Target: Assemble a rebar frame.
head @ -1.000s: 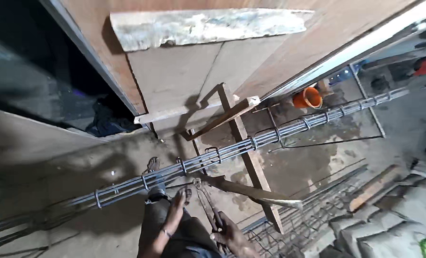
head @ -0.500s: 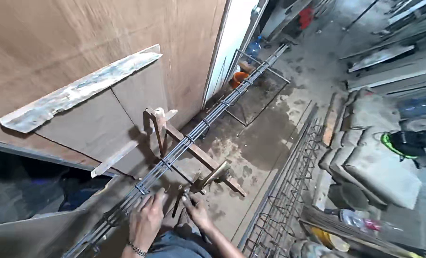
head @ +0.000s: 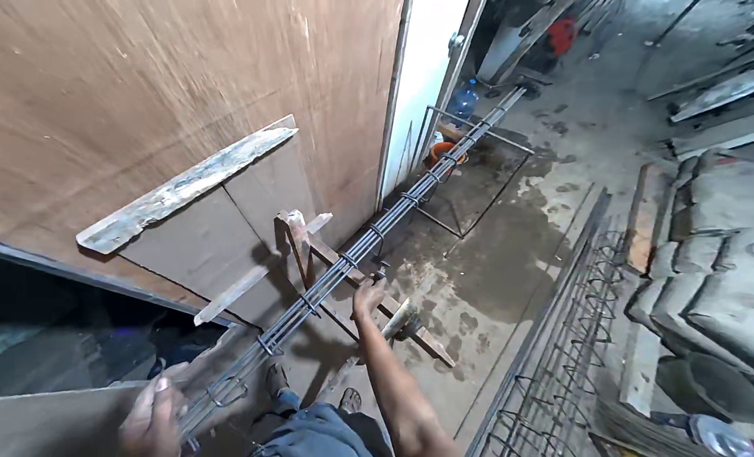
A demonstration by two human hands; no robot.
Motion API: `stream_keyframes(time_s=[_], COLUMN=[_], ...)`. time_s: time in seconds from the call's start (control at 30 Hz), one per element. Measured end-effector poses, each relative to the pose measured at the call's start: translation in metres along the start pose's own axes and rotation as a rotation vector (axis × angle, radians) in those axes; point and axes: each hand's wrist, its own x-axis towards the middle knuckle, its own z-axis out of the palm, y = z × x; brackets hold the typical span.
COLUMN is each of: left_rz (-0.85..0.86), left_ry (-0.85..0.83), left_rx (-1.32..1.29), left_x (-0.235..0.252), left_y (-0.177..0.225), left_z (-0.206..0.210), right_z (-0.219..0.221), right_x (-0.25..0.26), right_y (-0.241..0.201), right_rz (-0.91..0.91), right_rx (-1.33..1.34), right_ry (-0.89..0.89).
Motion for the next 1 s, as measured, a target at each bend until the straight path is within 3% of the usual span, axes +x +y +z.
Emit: stream_keyframes(time_s=[0.1,0.27,0.37,0.43,0.57,0.63,0.77,0.8,0.87,0.93,1.0], left_rz=[-0.051,-0.037,-0.015,-0.018,-0.103,-0.218,-0.537,-0.578,-0.593,-0.551,-0.421], left_ry=[0.169,0.357,0.337,0.268,0.123,0.124,0.289,0.297,0.149,-0.083,-0.292], left_rx=[-0.129,-0.322,-0.386,-0.407,-0.629,-0.851,-1.228,-1.151,-0.801,-0.276,0.294], left_x=[-0.011,-0.014,-0.016,-0.019,-0.022,-0.018,-0.008,-0.01,-0.01,-0.005,0.002], left_y=[0.002,0.01,0.018,0.021,0.023,0.025,0.011,0.0,-0.029,-0.066,-0.107], left_z=[-0.026,-0.04,-0.032,-0.017,0.02,0.033,0.043,0.046,0.047,0.046,0.045], right_z=[0.004,0.004,-0.022,-0.044,-0.082,-0.086,-0.09,-0.087,-0.072,-0.046,-0.011], right_x=[0.006,-0.015,-0.077,-0.13,-0.21,-0.222,-0.216,-0.21,-0.196,-0.178,-0.153], right_y=[0.015,0.022,0.004,-0.017,-0.043,-0.033,0.008,0.013,0.02,0.026,0.037], right_rz=[0.136,0.114,-0.251,-0.542,-0.923,-0.94,-1.014,-0.967,-0.805,-0.673,-0.684], right_rx=[-0.093,-0.303,-0.044,0.108,-0.119,-0.139,-0.143,-0.198,-0.35,-0.53,-0.778], right_ry=[-0.073,-0.18,-0.409,-0.734,-1.31,-1.393,-1.259,-1.287,-1.275,-1.149,-1.044])
